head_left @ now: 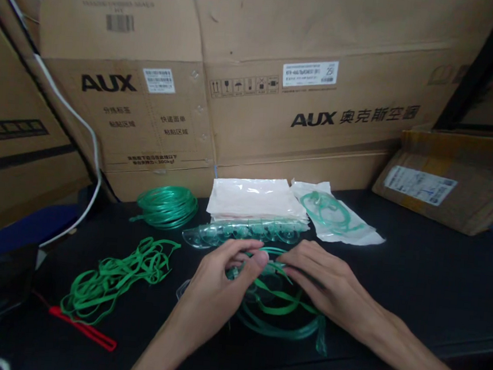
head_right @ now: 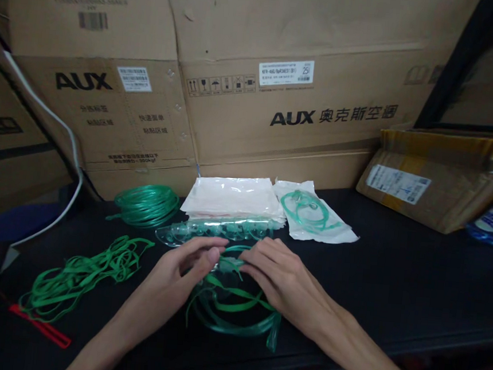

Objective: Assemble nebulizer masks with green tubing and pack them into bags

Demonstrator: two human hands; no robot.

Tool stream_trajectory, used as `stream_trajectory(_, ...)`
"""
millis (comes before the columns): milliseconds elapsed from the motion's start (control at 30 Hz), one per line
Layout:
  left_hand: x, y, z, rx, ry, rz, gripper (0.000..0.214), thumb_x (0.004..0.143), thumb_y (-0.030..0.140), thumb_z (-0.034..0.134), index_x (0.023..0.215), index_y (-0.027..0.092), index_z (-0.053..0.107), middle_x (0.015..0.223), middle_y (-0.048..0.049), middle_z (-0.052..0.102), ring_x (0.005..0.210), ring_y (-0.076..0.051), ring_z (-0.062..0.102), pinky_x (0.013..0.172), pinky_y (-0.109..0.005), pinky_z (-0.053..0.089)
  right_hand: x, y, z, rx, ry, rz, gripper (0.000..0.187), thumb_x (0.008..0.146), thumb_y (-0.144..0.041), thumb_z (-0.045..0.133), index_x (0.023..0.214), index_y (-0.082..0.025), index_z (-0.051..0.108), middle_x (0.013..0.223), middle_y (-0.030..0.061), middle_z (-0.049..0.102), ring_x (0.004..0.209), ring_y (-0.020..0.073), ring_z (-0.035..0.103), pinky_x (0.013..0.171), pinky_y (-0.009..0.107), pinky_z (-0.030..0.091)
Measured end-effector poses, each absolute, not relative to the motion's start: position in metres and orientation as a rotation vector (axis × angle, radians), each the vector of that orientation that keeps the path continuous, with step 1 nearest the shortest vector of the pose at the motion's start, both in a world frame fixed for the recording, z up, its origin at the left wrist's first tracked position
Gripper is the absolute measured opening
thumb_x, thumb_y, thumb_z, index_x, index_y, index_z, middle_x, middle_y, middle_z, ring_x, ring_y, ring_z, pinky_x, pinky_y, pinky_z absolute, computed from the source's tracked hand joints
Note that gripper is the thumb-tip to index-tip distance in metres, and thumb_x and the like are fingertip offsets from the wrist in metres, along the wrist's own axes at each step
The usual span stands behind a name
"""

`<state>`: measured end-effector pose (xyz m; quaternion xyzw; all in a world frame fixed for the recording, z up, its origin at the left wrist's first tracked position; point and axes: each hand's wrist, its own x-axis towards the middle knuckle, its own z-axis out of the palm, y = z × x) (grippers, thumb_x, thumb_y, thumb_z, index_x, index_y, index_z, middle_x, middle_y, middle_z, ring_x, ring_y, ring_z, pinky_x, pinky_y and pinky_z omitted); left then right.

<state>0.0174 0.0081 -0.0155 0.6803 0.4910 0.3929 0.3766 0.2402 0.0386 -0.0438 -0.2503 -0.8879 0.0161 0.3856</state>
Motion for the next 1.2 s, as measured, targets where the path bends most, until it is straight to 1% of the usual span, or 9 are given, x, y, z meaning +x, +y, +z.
stream_trajectory(133, 0.02, 0.011, -0.005, 1.557, 1.045, 0.721, 0.042, 0.094, 0.055, 0.057, 0.102, 0.019, 0.077, 0.101, -0.0038, 0.076, 0.095, -0.022, 0.067, 0.084, -0.031, 0.052, 0.243, 0.036, -0.045, -0.568, -2.303, -0.127, 0.016, 0.103, -0.015, 0.05, 0.111, -0.018, 0.064, 0.082, 0.0041, 0.067, 0.074, 0.0175, 0.058, 0.069, 0.033, 0.046)
stream_trajectory(233, 0.021, 0.007, -0.003, 1.529, 1.095, 0.668, 0.04, 0.092, 0.055, 0.057, 0.096, 0.02, 0.077, 0.096, -0.0024, 0.075, 0.091, -0.021, 0.065, 0.076, -0.028, 0.051, 0.246, 0.035, -0.045, -0.551, -2.362, -0.226, 0.026, 0.1, -0.006, 0.044, 0.115, -0.017, 0.062, 0.086, 0.0053, 0.069, 0.078, 0.0185, 0.058, 0.074, 0.034, 0.046)
stream_trajectory(433, 0.019, -0.003, -0.008, 1.695, 1.217, 0.637, 0.032, 0.098, 0.05, 0.052, 0.101, 0.026, 0.073, 0.096, 0.0019, 0.074, 0.09, -0.019, 0.066, 0.077, -0.027, 0.048, 0.246, 0.033, -0.037, -0.592, -2.452, -0.451, 0.034, 0.089, 0.004, 0.04, 0.106, -0.017, 0.062, 0.082, 0.0025, 0.069, 0.076, 0.0192, 0.052, 0.081, 0.039, 0.035)
stream_trajectory(633, 0.021, -0.017, -0.026, 2.015, 1.378, 0.751, 0.019, 0.099, 0.038, 0.054, 0.107, 0.028, 0.068, 0.102, 0.0002, 0.073, 0.092, -0.02, 0.067, 0.082, -0.03, 0.049, 0.238, 0.033, -0.037, -0.639, -2.504, -0.363, 0.033, 0.082, 0.001, 0.046, 0.102, -0.02, 0.063, 0.08, 0.0008, 0.065, 0.078, 0.0209, 0.049, 0.079, 0.039, 0.028)
stream_trajectory(767, 0.009, -0.024, -0.039, 2.317, 1.483, 0.917, 0.014, 0.096, 0.027, 0.055, 0.108, 0.028, 0.063, 0.105, -0.002, 0.07, 0.093, -0.023, 0.068, 0.085, -0.035, 0.051, 0.244, 0.043, -0.038, -0.722, -2.459, -0.199, 0.028, 0.088, 0.001, 0.046, 0.093, -0.021, 0.063, 0.079, 0.0011, 0.065, 0.078, 0.0205, 0.052, 0.078, 0.037, 0.03)
stream_trajectory(867, -0.007, -0.031, -0.04, 2.336, 1.565, 1.039, 0.011, 0.096, 0.028, 0.056, 0.106, 0.028, 0.061, 0.103, -0.0019, 0.07, 0.093, -0.021, 0.068, 0.083, -0.032, 0.054, 0.253, 0.052, -0.038, -0.825, -2.388, -0.134, 0.024, 0.1, -0.007, 0.043, 0.088, -0.019, 0.061, 0.077, 0.0022, 0.064, 0.075, 0.0199, 0.054, 0.076, 0.035, 0.033)
stream_trajectory(1033, -0.018, -0.035, -0.033, 2.135, 1.641, 0.985, 0.018, 0.102, 0.039, 0.052, 0.114, 0.029, 0.06, 0.108, -0.0004, 0.072, 0.098, -0.019, 0.07, 0.084, -0.029, 0.054, 0.248, 0.051, -0.038, -0.86, -2.445, -0.061, 0.021, 0.105, -0.024, 0.049, 0.113, -0.021, 0.069, 0.094, 0.0058, 0.069, 0.09, 0.0236, 0.061, 0.081, 0.037, 0.041)
stream_trajectory(1133, -0.016, -0.031, -0.034, 2.113, 1.645, 0.898, 0.021, 0.104, 0.044, 0.048, 0.11, 0.03, 0.062, 0.105, 0.0005, 0.072, 0.097, -0.019, 0.07, 0.084, -0.031, 0.053, 0.252, 0.046, -0.037, -0.92, -2.429, 0.028, 0.028, 0.104, -0.03, 0.052, 0.127, -0.026, 0.067, 0.115, 0.0074, 0.068, 0.108, 0.0242, 0.063, 0.092, 0.037, 0.048)
stream_trajectory(1200, -0.016, -0.028, -0.035, 2.136, 1.653, 0.864, 0.024, 0.104, 0.046, 0.046, 0.109, 0.03, 0.063, 0.106, 0.0003, 0.072, 0.098, -0.02, 0.069, 0.087, -0.034, 0.052, 0.262, 0.045, -0.038, -1.062, -2.342, 0.019, 0.031, 0.104, -0.037, 0.051, 0.127, -0.025, 0.067, 0.124, 0.0095, 0.066, 0.114, 0.026, 0.063, 0.099, 0.039, 0.049)
